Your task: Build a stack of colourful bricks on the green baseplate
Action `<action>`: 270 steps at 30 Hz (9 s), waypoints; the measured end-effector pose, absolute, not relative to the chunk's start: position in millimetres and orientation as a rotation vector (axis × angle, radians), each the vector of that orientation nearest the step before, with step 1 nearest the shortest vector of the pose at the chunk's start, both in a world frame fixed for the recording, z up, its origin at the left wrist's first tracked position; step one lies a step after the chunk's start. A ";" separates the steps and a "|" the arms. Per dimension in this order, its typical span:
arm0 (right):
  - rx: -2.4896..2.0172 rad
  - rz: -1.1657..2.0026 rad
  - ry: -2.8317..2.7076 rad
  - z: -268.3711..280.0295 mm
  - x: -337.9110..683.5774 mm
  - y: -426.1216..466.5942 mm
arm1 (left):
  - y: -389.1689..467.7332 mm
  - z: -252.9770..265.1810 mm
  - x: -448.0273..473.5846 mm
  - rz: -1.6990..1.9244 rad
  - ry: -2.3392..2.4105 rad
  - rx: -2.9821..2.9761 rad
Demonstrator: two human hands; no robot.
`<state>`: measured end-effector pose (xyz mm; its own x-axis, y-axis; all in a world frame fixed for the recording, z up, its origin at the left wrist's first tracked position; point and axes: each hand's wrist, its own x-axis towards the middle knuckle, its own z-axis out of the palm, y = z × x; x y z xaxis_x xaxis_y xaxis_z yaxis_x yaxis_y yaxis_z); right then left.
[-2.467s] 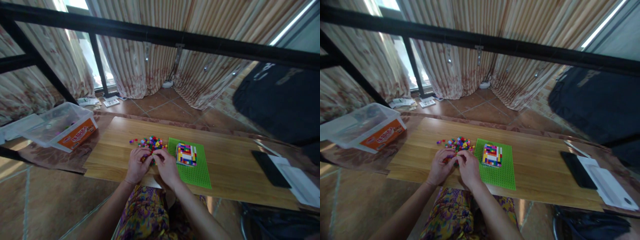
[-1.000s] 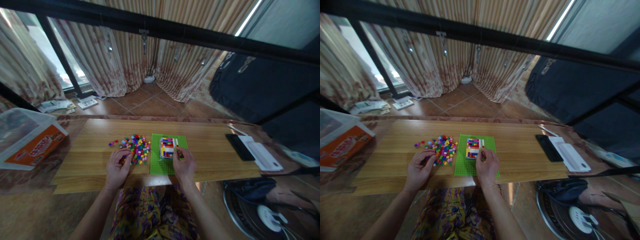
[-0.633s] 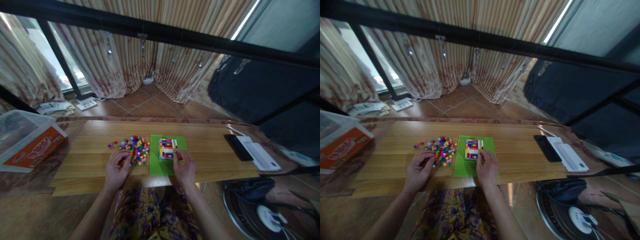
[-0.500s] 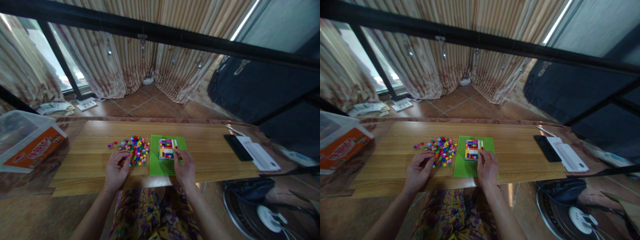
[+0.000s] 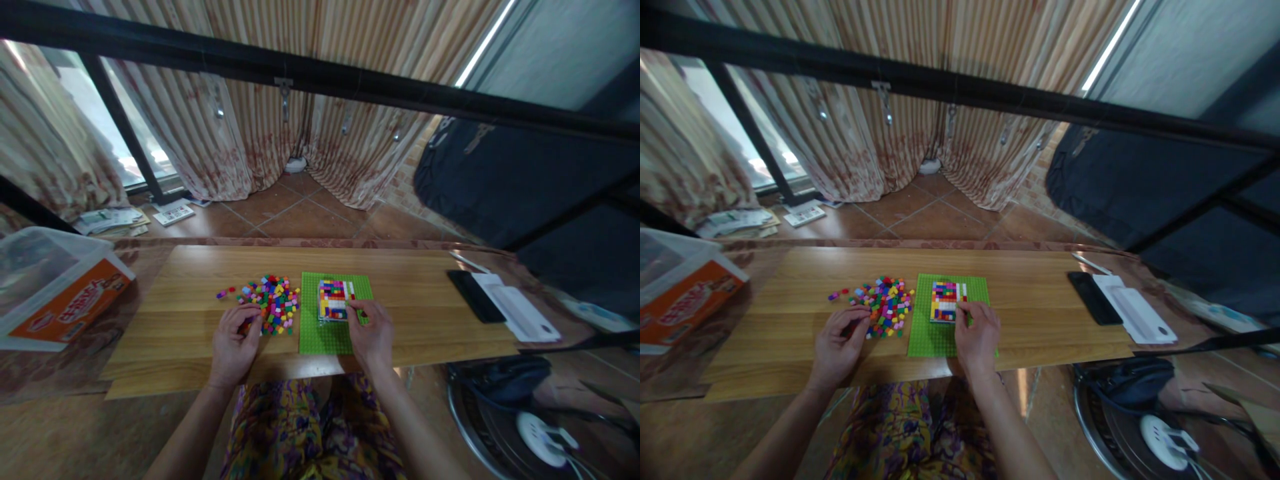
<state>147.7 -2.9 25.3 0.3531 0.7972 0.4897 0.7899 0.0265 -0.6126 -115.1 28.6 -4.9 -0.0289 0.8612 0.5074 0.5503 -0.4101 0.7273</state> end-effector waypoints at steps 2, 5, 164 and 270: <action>-1.756 -0.006 -1.424 26.5 147.3 -2.7 | 28.6 -4.9 -114.7 1.417 1.487 1.938; -1.787 -0.045 -1.448 28.1 147.3 -2.8 | 28.5 -3.8 -113.7 1.429 1.479 1.930; -1.875 0.139 -1.327 -12.9 227.3 -5.8 | 14.6 33.1 -12.1 1.171 1.083 1.317; -1.925 0.102 -1.359 -17.2 231.5 -5.5 | 21.1 11.4 18.5 1.436 1.364 1.969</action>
<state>231.5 -5.5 -17.2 0.4298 0.8338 0.3465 0.7729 -0.1413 -0.6186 18.5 21.1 11.4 0.0240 0.8437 0.5363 0.4922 -0.4769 0.7282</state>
